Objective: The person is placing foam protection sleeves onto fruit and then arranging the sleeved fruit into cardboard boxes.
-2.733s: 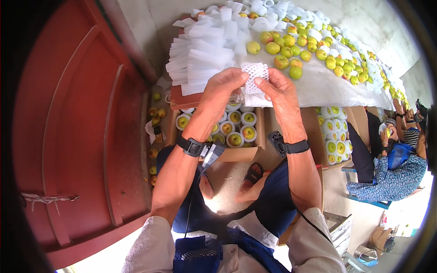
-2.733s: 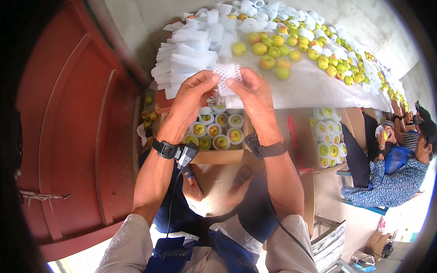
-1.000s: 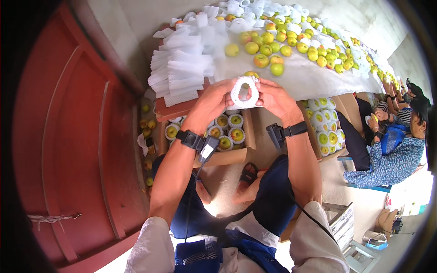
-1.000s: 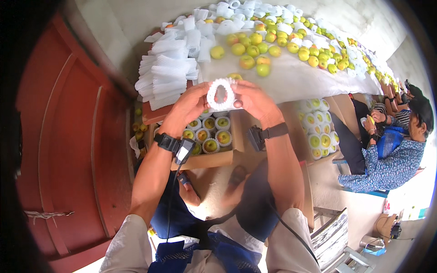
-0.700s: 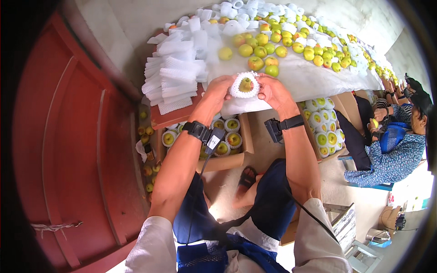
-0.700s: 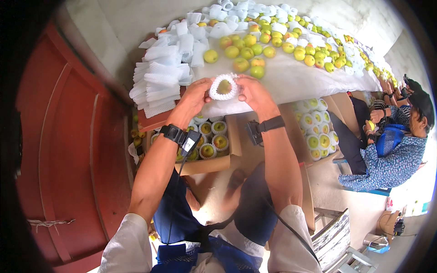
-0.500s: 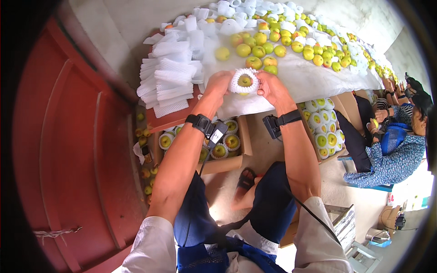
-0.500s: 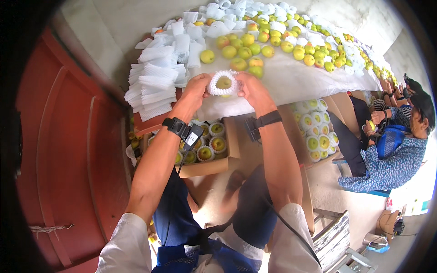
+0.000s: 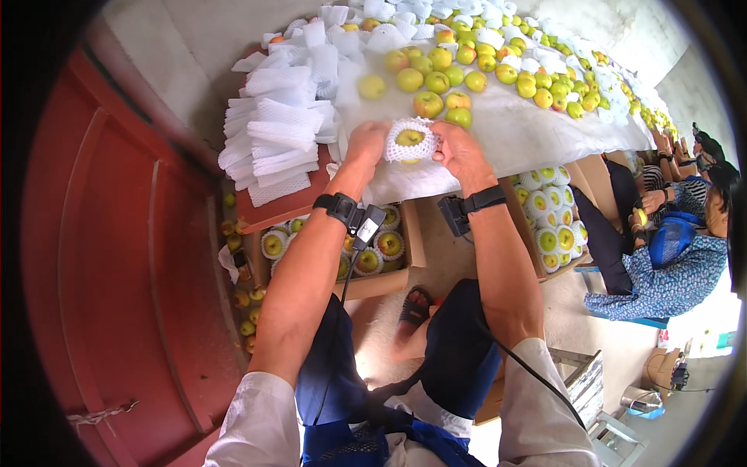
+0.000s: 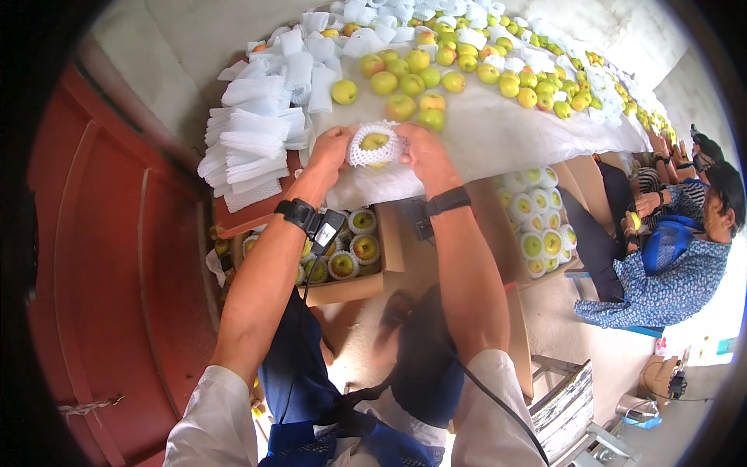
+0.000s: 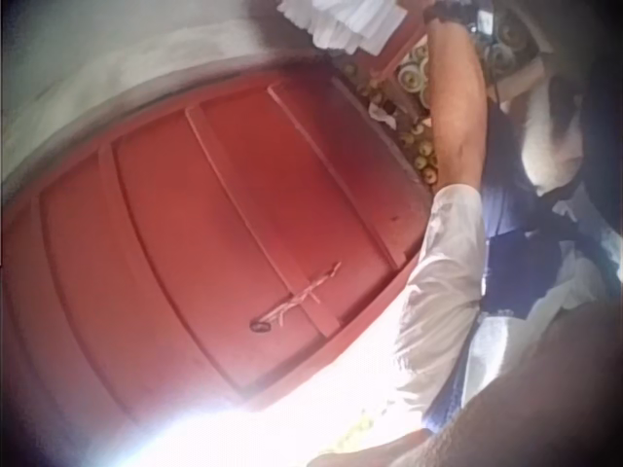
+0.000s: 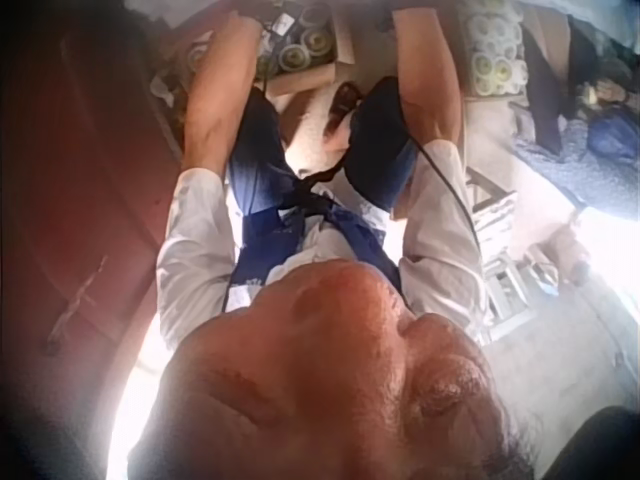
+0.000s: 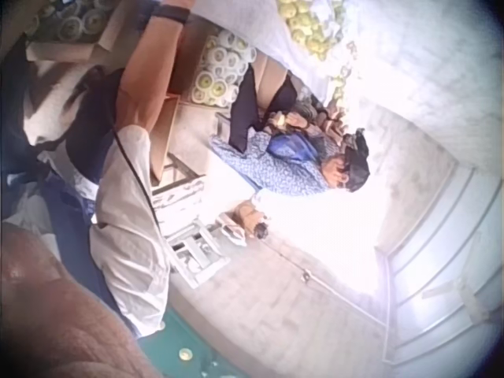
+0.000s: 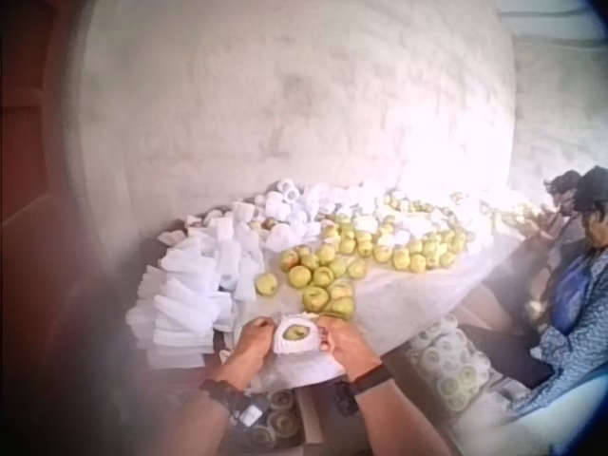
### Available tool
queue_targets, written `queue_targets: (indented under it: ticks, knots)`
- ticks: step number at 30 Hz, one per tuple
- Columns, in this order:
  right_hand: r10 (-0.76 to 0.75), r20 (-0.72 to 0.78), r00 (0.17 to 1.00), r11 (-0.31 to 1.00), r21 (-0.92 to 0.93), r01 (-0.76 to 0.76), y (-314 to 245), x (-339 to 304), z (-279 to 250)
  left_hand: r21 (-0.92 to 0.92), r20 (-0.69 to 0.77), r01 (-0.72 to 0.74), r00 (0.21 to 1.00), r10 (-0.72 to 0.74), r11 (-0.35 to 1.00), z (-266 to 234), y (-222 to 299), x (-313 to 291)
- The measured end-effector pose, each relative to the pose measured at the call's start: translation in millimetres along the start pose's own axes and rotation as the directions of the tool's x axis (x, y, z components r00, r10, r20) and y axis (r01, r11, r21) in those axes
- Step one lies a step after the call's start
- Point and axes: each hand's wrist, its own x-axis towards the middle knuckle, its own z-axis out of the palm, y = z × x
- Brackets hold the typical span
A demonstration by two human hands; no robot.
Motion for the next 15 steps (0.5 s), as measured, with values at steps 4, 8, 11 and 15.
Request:
queue_targets:
  ticks: [4, 8, 11, 15]
  knots:
    - [-0.144, -0.051, 0.988, 0.941, -0.316, 0.121, 3, 4, 3, 0.362, -0.124, -0.140, 0.973, 0.196, 0.922, -7, -34, 37]
    - [-0.079, -0.043, 0.996, 0.981, -0.183, 0.070, 11, 10, -6, 0.344, -0.078, -0.063, 0.992, 0.096, 0.937, 2, -34, 35]
    - [-0.090, -0.017, 0.996, 0.989, -0.117, 0.088, 16, 11, -1, 0.416, -0.098, -0.087, 0.985, 0.140, 0.905, -2, -39, 41]
    - [-0.078, -0.018, 0.997, 0.991, 0.110, 0.080, 21, 13, 3, 0.426, -0.044, -0.112, 0.989, 0.144, 0.898, -5, -45, 48]
